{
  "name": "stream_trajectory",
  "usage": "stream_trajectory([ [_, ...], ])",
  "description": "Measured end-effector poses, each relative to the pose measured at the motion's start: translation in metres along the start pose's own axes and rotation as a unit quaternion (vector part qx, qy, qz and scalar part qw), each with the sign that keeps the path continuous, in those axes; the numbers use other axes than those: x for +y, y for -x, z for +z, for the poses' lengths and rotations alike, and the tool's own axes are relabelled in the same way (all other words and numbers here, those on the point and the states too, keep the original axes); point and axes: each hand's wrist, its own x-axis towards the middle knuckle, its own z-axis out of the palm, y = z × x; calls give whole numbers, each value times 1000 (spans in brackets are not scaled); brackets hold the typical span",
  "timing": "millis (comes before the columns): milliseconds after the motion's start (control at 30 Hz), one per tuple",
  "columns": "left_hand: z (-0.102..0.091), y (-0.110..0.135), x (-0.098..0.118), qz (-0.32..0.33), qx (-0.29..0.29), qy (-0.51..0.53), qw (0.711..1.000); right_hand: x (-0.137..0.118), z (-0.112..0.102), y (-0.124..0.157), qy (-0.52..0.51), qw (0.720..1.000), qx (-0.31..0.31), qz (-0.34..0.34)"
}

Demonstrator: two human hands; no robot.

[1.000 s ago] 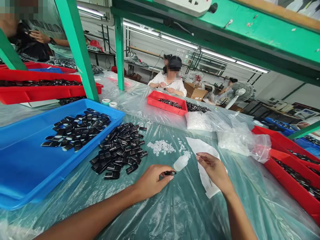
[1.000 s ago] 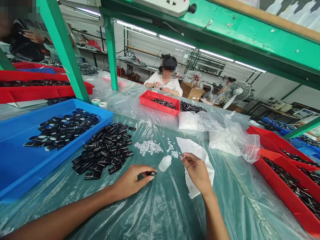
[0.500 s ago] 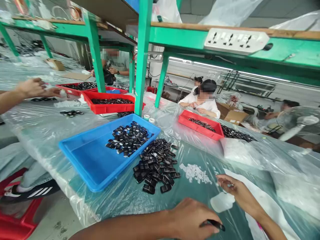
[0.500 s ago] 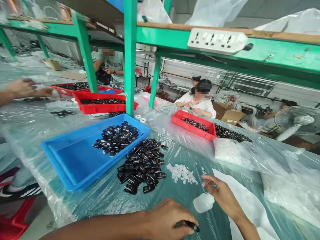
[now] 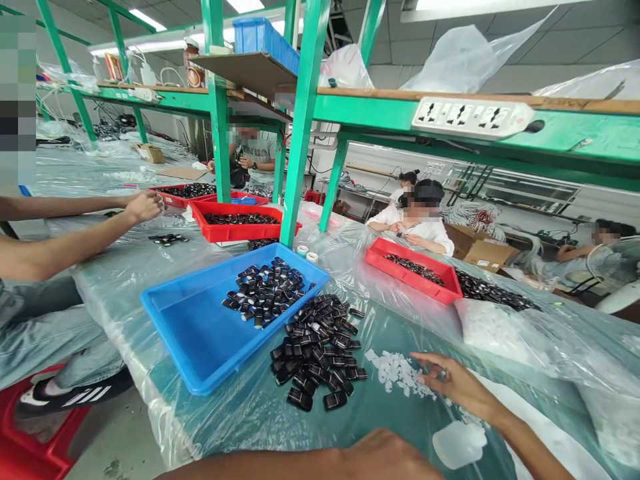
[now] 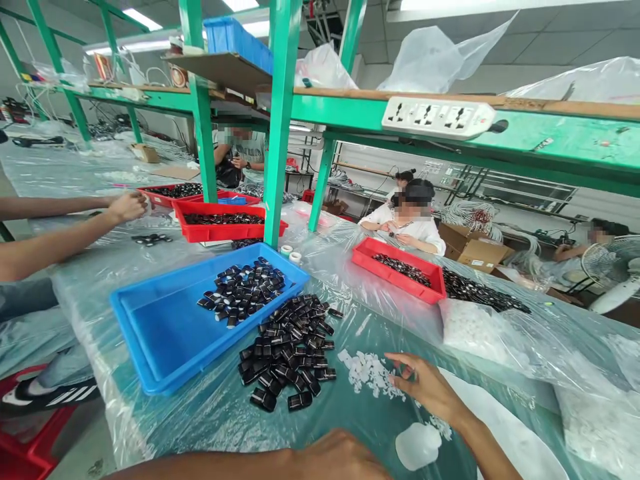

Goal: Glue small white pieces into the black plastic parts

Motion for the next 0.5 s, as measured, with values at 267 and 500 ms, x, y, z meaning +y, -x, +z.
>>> stream_trajectory([
  [267, -1, -2, 3, -52, 4, -11, 999, -34, -1, -1, -34, 996, 71, -29],
  [500, 12, -7, -8, -76, 21, -40, 996, -55, -15, 13, -74, 975, 209, -3],
])
